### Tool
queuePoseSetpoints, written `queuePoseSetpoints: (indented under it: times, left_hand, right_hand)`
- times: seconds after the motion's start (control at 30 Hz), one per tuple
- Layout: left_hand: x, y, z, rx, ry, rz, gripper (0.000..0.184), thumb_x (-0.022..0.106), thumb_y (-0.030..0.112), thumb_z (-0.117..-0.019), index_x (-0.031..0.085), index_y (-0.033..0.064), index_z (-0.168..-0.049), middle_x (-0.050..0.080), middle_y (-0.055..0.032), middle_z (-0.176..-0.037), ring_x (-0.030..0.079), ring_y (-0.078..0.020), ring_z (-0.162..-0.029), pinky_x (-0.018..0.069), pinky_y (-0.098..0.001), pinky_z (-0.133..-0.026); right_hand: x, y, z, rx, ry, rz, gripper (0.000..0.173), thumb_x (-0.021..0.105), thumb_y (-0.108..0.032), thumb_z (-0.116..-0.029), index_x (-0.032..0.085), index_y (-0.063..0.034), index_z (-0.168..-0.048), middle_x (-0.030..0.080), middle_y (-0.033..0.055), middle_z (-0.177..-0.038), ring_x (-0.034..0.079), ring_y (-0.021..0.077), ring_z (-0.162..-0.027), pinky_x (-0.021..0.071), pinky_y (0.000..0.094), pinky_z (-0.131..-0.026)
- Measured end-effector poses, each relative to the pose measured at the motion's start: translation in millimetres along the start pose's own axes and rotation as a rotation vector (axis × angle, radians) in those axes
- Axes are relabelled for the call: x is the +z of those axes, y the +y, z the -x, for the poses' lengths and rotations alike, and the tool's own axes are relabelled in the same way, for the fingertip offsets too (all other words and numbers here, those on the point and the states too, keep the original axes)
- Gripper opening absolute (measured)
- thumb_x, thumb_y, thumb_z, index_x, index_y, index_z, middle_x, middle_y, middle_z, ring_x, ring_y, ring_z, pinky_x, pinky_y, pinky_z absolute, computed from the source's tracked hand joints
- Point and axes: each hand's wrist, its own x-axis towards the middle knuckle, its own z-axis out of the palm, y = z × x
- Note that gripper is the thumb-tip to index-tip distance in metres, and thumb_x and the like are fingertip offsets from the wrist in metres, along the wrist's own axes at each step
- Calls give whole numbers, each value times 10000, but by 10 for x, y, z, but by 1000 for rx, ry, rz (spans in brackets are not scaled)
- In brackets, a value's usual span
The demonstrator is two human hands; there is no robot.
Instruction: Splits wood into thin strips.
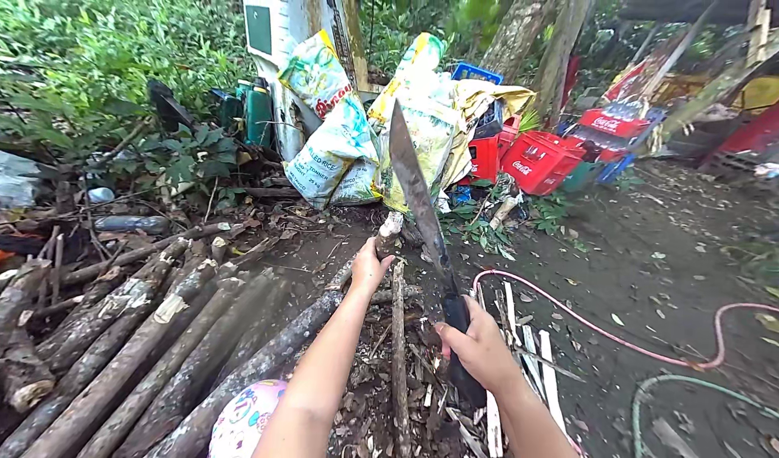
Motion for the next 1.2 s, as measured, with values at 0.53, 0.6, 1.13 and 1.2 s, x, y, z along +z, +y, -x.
queuePoseSetpoints:
  times: [0.53,0.6,1.13,1.2]
  left_hand:
    - [23,25,-5,-11,-30,-11,592,718,260,-985,491,25,-1479,619,-231,-1377,606,-370,-1290,446,-531,-1122]
    - [20,13,-4,-8,-31,-15,592,717,264,-985,492,21,-1475,621,-229,-1375,608,-366,-1288,446,-526,-1123]
    - [70,3,-89,-26,-1,5,573,753,233,-962,522,21,-1441,637,-239,-1339,622,-403,-1251,462,-586,-1085]
    - [58,2,-105,-21,-1,4,575,744,233,-969,512,16,-1448,624,-242,-1356,614,-401,-1263,458,-581,-1092]
  right_hand:
    - [42,-12,-171,277,-182,-239,233,542,49,-964,461,-26,-1169,519,18,-647,555,113,-462,553,267,-473]
    - [-7,-53,-152,309,-227,-395,174,492,28,-946,473,-41,-1105,513,5,-626,552,113,-457,555,275,-464]
    - [129,-83,-389,233,-105,459,507,631,-106,-965,430,-35,-1424,633,149,-999,671,225,-722,581,411,-709]
    - [153,-73,-415,240,-116,440,515,637,-110,-967,421,-31,-1428,630,147,-995,672,217,-710,584,399,-702]
